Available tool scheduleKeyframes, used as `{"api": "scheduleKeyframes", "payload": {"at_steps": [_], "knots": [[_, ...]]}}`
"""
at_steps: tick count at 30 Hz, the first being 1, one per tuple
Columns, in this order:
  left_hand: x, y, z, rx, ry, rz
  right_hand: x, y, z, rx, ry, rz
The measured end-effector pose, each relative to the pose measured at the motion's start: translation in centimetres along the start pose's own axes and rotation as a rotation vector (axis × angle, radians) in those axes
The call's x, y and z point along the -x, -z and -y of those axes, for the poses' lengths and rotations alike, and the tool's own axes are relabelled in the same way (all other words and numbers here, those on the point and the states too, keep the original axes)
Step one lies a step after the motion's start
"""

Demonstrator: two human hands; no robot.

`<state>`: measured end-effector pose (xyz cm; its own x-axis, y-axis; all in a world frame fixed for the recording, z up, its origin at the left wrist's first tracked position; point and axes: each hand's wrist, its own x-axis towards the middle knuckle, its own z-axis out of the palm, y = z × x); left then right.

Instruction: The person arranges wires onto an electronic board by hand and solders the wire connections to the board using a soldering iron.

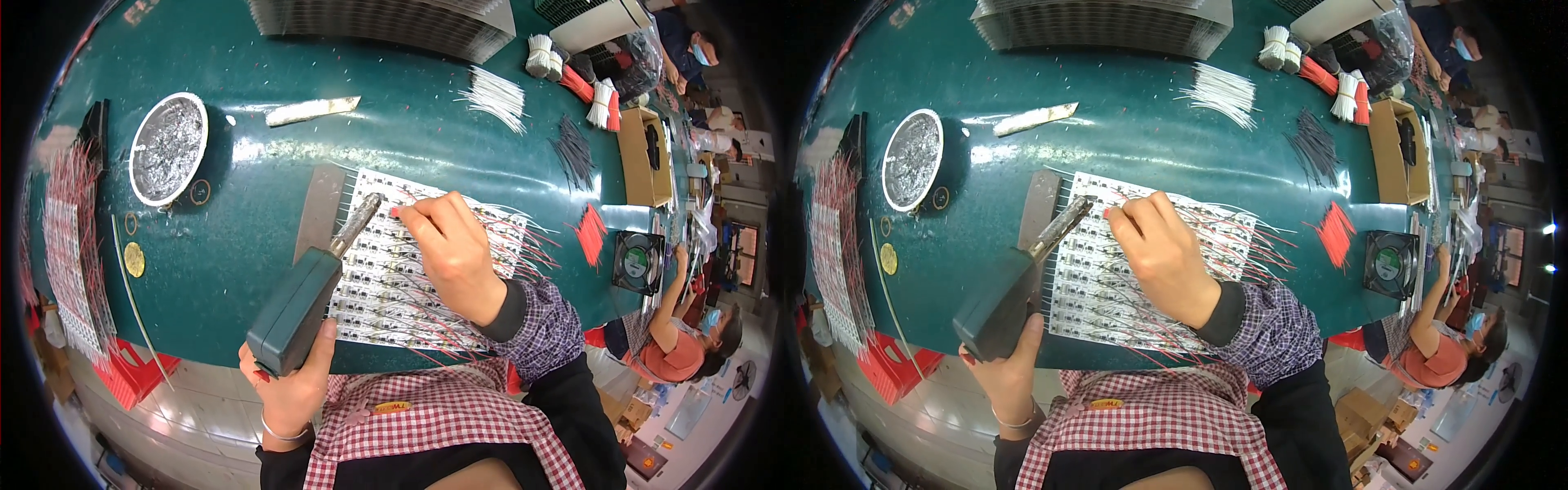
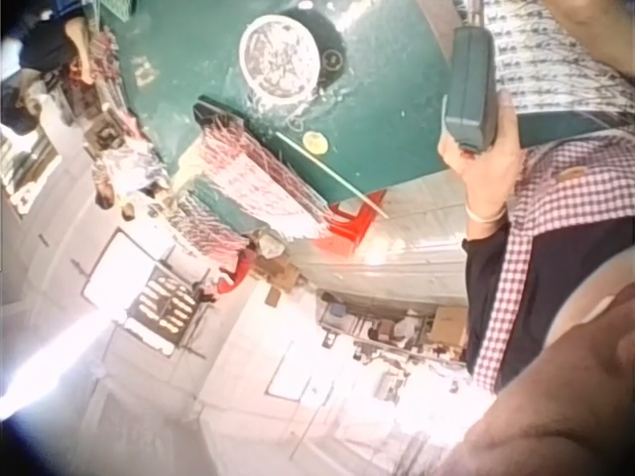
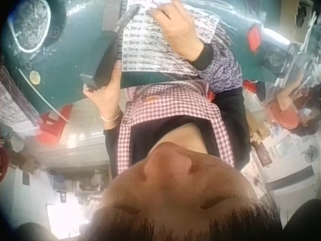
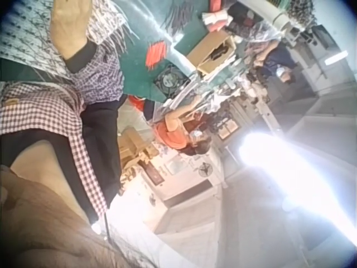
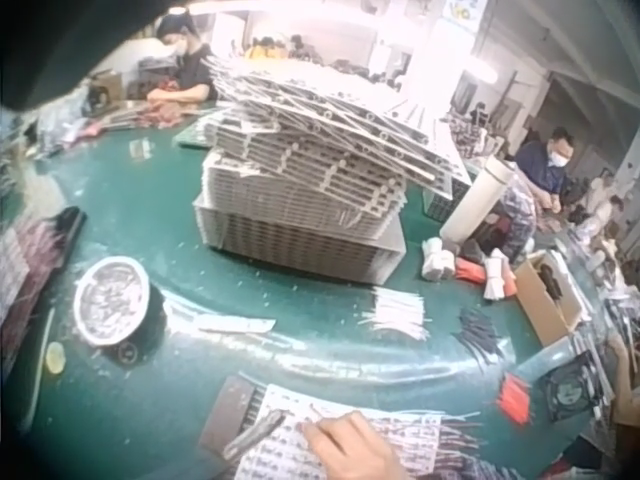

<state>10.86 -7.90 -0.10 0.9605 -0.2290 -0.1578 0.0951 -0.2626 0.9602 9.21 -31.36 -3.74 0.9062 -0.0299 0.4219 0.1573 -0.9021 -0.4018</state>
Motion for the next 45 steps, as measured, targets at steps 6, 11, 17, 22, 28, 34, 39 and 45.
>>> {"api": "scheduleKeyframes", "payload": {"at_steps": [6, 11, 17, 22, 28, 34, 39, 45], "knots": [[-0.5, -0.8, -0.3, 0.036, -0.022, -0.037, 0.2, -0.1, -0.1, 0.021, 0.025, 0.084], [-0.7, -0.9, -0.7, 0.043, -0.009, -0.021, 0.2, -0.1, -0.1, 0.026, 0.021, 0.074], [-0.7, -1.0, -0.7, 0.047, 0.018, -0.016, 0.1, -0.2, 0.0, 0.025, 0.024, 0.081], [-0.7, -0.8, -0.8, 0.030, 0.025, 0.009, 0.0, -0.2, 0.0, 0.029, 0.022, 0.078], [0.5, -0.4, -1.0, -0.056, 0.031, -0.085, 0.0, 0.0, 0.1, 0.045, 0.007, 0.092], [0.7, 0.3, -1.2, 0.105, 0.187, -0.125, 0.1, -0.2, -0.1, 0.067, 0.021, 0.068], [0.7, 0.5, -0.2, 0.105, 0.123, -0.132, -0.2, 0.5, 0.4, 0.128, 0.063, -0.018], [1.2, 0.7, -0.1, 0.057, 0.148, -0.091, 0.9, 0.1, 0.7, 0.051, 0.070, 0.042]]}}
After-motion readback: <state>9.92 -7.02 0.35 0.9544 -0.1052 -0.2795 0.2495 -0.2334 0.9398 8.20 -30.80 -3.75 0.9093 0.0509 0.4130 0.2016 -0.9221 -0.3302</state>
